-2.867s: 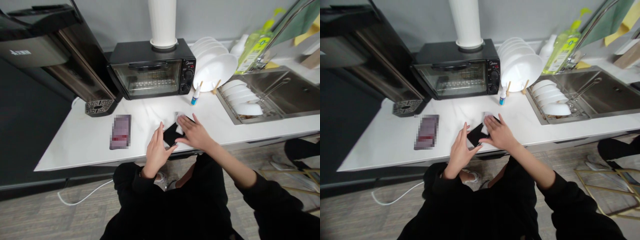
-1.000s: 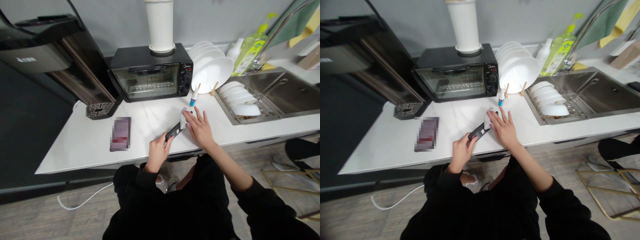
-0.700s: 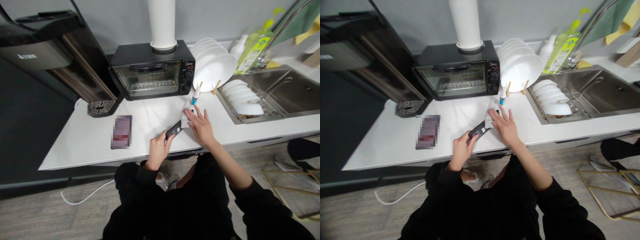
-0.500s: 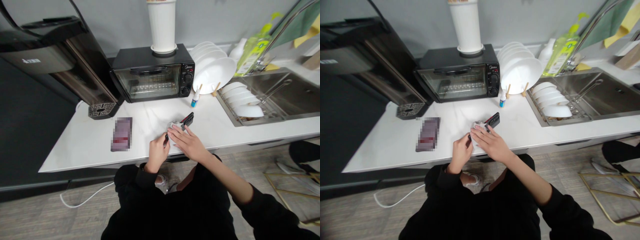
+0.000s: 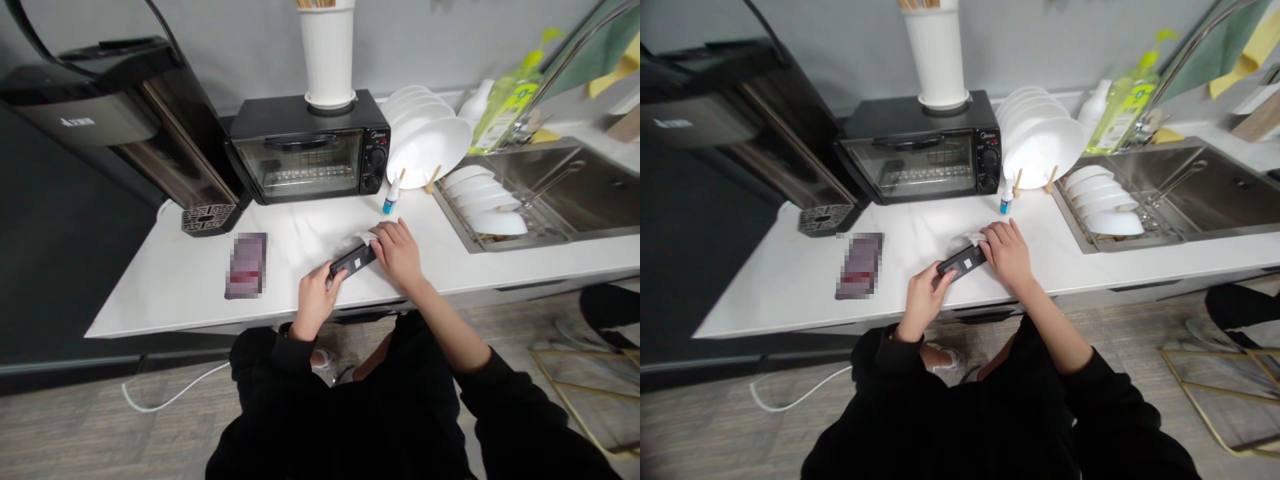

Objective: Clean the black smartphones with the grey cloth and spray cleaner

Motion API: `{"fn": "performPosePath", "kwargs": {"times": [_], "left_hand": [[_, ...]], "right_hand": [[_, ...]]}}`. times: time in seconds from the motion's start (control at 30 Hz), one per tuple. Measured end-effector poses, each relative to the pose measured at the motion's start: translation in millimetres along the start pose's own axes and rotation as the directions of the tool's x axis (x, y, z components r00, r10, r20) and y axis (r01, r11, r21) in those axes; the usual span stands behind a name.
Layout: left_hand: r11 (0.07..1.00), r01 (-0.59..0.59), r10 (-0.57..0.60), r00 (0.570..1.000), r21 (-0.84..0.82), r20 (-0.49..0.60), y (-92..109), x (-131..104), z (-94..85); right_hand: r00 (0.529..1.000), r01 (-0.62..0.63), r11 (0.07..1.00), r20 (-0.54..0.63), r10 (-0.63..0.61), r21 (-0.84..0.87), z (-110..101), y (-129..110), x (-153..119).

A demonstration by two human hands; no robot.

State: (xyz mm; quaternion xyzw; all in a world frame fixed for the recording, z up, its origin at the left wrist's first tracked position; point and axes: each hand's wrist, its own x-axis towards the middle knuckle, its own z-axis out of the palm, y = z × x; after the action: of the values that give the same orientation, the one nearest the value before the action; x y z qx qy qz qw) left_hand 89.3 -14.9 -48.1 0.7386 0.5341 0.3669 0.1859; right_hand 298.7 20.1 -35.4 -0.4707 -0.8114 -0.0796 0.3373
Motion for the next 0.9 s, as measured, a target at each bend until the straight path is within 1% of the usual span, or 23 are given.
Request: {"fn": "performPosePath", "kwargs": {"times": [0.03, 0.07, 0.1, 0.13, 0.17, 0.2, 0.23, 0.3, 0.33, 0.37, 0.47, 0.5, 0.53, 0.57, 0.6, 0.67, 0.7, 0.73, 0.77, 0.8, 0.83, 0.87, 0.9], "left_hand": [[1.0, -0.002, 0.002, 1.0, 0.008, 0.004, 1, -1, 0.1], [1.0, -0.005, 0.005, 1.0, 0.021, 0.004, 1, -1, 0.2], [0.999, -0.009, 0.009, 1.0, 0.037, 0.0, 1, -2, 0.3], [0.999, -0.012, 0.012, 1.0, 0.048, -0.004, 1, -2, 0.4], [0.998, -0.012, 0.012, 1.0, 0.055, -0.008, 1, -2, 0.5], [0.999, -0.007, 0.007, 1.0, 0.053, -0.011, 1, -2, 0.5], [0.999, 0.002, -0.001, 1.0, 0.044, -0.013, 1, -1, 0.5], [1.0, 0.024, -0.023, 1.0, 0.016, -0.011, 3, 0, 0.4], [0.999, 0.038, -0.038, 0.999, 0.002, -0.007, 4, 1, 0.2], [0.998, 0.054, -0.054, 0.999, -0.013, -0.003, 5, 2, 0.0], [0.995, 0.092, -0.092, 0.996, -0.032, -0.006, 6, 3, -0.9], [0.993, 0.109, -0.109, 0.994, -0.049, -0.01, 5, 4, -1.2], [0.986, 0.14, -0.142, 0.99, -0.095, -0.011, 3, 4, -1.5], [0.969, 0.183, -0.186, 0.982, -0.165, -0.007, 2, 4, -1.6], [0.941, 0.228, -0.234, 0.972, -0.25, 0.006, 1, 5, -1.6], [0.86, 0.298, -0.304, 0.951, -0.413, 0.053, 0, 6, -0.8], [0.826, 0.314, -0.314, 0.946, -0.469, 0.08, 1, 6, -0.1], [0.801, 0.32, -0.311, 0.945, -0.506, 0.106, 3, 6, 0.7], [0.782, 0.324, -0.305, 0.944, -0.532, 0.126, 5, 6, 1.5], [0.758, 0.332, -0.307, 0.941, -0.561, 0.143, 8, 6, 2.0], [0.733, 0.342, -0.315, 0.937, -0.588, 0.153, 11, 6, 2.2], [0.707, 0.352, -0.327, 0.932, -0.613, 0.158, 15, 5, 2.0], [0.682, 0.362, -0.343, 0.926, -0.636, 0.159, 19, 4, 1.2]], "right_hand": [[1.0, -0.017, 1.0, -0.004, 0.017, -0.006, 1, -3, -1], [1.0, 0.018, 1.0, 0.018, -0.018, 0.006, 3, -8, -3], [0.994, 0.094, 0.995, 0.054, -0.096, 0.032, 4, -14, -4], [0.978, 0.178, 0.982, 0.095, -0.184, 0.063, 6, -19, -6], [0.962, 0.233, 0.969, 0.123, -0.242, 0.083, 6, -22, -7], [0.959, 0.238, 0.968, 0.136, -0.247, 0.083, 6, -22, -8], [0.97, 0.199, 0.978, 0.132, -0.206, 0.064, 5, -20, -8], [0.995, 0.057, 0.998, 0.085, -0.057, 0.005, 2, -11, -8], [0.998, 0.012, 1.0, 0.054, -0.012, -0.009, 1, -7, -8], [0.999, 0.017, 1.0, 0.036, -0.017, 0.0, 0, -5, -9], [0.981, 0.188, 0.974, 0.028, -0.193, 0.126, 2, -5, -14], [0.975, 0.217, 0.961, 0.012, -0.222, 0.169, 3, -5, -15], [0.978, 0.206, 0.959, -0.018, -0.206, 0.196, 4, -4, -16], [0.988, 0.154, 0.966, -0.063, -0.144, 0.209, 4, -2, -16], [0.991, 0.072, 0.974, -0.123, -0.047, 0.213, 5, 1, -16], [0.968, -0.091, 0.973, -0.211, 0.137, 0.214, 4, 5, -15], [0.963, -0.116, 0.97, -0.213, 0.163, 0.214, 4, 4, -15], [0.976, -0.085, 0.973, -0.179, 0.125, 0.215, 3, 1, -15], [0.993, -0.013, 0.975, -0.113, 0.039, 0.222, 2, -4, -17], [0.997, 0.076, 0.968, -0.031, -0.071, 0.238, 1, -10, -19], [0.984, 0.157, 0.952, 0.045, -0.175, 0.261, -1, -16, -21], [0.963, 0.213, 0.937, 0.102, -0.249, 0.278, -3, -22, -23], [0.946, 0.242, 0.929, 0.145, -0.29, 0.282, -6, -25, -25]]}}
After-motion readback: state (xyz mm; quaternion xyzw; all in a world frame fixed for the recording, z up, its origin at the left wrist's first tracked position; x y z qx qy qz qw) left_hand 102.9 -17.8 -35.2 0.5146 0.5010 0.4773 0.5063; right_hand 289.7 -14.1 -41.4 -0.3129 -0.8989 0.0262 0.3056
